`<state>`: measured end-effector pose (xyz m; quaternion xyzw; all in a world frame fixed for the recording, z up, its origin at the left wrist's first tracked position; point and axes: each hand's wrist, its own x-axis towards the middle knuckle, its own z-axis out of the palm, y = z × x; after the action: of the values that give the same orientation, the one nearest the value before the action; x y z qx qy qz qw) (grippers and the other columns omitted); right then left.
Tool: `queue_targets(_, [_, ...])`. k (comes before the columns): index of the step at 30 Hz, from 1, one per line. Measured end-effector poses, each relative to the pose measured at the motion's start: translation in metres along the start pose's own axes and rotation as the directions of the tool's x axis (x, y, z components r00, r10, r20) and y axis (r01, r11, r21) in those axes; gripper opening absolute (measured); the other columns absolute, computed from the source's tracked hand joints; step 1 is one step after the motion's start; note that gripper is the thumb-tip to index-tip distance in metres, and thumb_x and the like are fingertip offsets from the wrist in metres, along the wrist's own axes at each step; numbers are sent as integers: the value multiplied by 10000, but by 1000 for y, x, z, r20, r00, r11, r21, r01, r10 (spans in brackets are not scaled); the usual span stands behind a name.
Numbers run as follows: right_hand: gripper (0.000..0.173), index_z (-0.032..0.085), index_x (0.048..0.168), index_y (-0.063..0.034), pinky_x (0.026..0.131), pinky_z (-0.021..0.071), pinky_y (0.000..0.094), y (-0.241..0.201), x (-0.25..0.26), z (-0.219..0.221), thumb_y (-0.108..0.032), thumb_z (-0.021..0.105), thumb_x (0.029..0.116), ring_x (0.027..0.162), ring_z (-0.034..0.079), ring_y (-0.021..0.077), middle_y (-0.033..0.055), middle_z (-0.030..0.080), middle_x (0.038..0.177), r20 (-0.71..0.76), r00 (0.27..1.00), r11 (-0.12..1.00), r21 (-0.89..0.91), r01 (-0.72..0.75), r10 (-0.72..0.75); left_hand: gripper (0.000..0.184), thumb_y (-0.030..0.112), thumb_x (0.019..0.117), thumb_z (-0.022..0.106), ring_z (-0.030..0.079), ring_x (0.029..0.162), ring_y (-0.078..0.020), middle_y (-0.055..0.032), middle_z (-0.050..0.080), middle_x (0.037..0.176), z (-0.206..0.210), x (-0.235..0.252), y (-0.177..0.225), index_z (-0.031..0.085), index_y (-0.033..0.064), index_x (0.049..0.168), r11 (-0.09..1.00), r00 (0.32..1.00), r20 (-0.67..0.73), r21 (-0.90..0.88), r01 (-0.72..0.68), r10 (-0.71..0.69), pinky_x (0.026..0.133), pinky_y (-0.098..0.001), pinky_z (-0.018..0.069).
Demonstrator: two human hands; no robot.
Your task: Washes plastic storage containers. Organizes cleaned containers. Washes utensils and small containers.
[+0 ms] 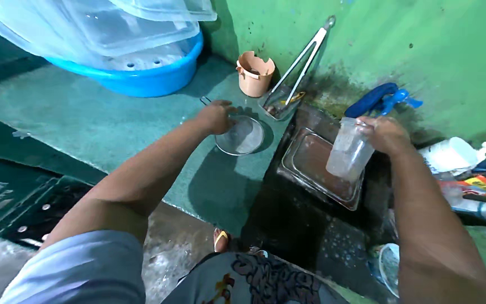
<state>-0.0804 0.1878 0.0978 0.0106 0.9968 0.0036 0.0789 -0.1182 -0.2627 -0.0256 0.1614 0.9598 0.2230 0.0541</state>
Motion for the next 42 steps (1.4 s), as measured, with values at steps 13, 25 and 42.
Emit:
queue_targets(13, [291, 709, 1306, -216, 1011, 432, 686, -182, 54, -84, -166, 597, 1041, 1207, 622, 404, 171, 689, 1262, 356, 895, 903, -229, 364, -270, 263, 121, 995, 623, 645, 1131, -421, -249, 678, 1185, -12, 130, 128, 683, -6, 1217, 961, 934, 237, -136, -241, 268, 995, -632, 472])
queue_targets(25, [143, 792, 1016, -341, 804, 503, 709, -199, 155, -68, -298, 794, 879, 937, 696, 334, 67, 736, 938, 337, 892, 734, -515, 443, -302, 291, 115, 935, 711, 649, 804, -222, -131, 678, 974, -6, 162, 120, 653, 16, 1202, 950, 916, 269, -179, -256, 298, 782, -440, 545])
queue_targets(42, [370, 603, 665, -14, 537, 442, 707, -193, 105, -67, -241, 556, 953, 668, 610, 502, 263, 583, 684, -181, 529, 499, -666, 555, -829, 401, 253, 942, 718, 570, 1222, -509, -324, 611, 1262, -30, 136, 116, 666, -68, 1177, 956, 939, 341, 288, -58, -46, 945, -719, 456])
